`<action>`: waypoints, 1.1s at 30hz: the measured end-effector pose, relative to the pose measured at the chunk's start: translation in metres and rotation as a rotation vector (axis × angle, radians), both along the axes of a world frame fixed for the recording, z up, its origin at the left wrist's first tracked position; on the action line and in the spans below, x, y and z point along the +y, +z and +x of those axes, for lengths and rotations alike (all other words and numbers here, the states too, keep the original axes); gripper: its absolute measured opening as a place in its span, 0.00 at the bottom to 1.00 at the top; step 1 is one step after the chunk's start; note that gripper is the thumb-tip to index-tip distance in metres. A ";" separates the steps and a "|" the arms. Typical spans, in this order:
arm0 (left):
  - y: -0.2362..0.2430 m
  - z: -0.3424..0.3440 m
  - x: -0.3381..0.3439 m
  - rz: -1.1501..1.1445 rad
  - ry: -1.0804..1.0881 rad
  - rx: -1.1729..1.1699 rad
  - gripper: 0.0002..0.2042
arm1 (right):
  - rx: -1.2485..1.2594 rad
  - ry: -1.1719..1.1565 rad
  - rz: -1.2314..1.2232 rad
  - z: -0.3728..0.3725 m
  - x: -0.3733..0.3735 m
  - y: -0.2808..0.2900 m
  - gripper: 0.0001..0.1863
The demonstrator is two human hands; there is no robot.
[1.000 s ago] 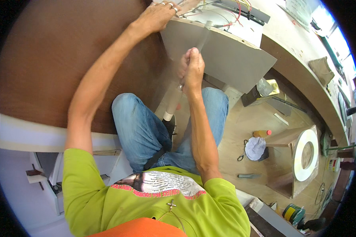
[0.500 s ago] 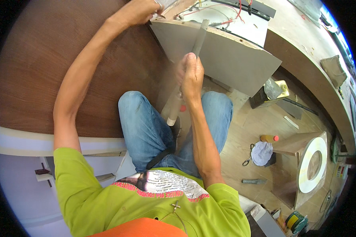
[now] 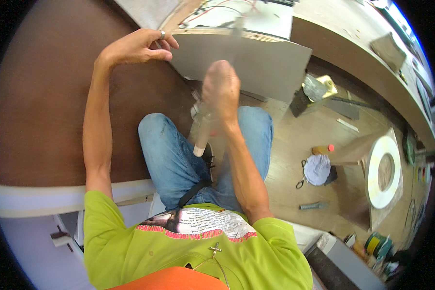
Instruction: The person sits on the floor and wipes a white wooden panel with a cloth. They then use a metal file to smooth the edges of the panel and the adjacent brown surface. The person continues filing different edges of the furniture piece.
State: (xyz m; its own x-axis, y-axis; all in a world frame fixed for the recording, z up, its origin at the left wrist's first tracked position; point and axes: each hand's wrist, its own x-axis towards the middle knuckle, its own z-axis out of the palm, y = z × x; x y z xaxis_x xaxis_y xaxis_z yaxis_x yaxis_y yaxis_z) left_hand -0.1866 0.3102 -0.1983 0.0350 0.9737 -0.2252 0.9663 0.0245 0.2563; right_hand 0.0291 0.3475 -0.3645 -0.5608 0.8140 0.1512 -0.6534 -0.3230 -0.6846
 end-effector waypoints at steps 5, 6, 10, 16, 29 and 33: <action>-0.039 0.045 0.039 0.601 -0.080 -0.411 0.16 | -0.015 0.243 -0.028 0.020 0.004 0.015 0.19; -0.040 0.054 0.053 0.680 -0.133 -0.389 0.16 | -0.034 0.283 -0.026 0.025 0.006 0.017 0.19; -0.056 0.093 0.120 0.565 -0.148 -0.475 0.14 | -0.170 0.333 -0.028 0.053 0.016 0.029 0.19; -0.081 0.084 0.167 0.698 -0.102 -0.601 0.18 | -0.572 -0.008 0.204 0.098 0.010 0.037 0.30; -0.082 0.096 0.201 0.392 -0.327 -0.376 0.20 | -1.615 -0.670 0.979 0.125 -0.029 0.045 0.23; -0.121 0.072 0.252 0.585 -0.517 -0.262 0.18 | -1.648 -0.613 1.004 0.129 -0.026 0.057 0.22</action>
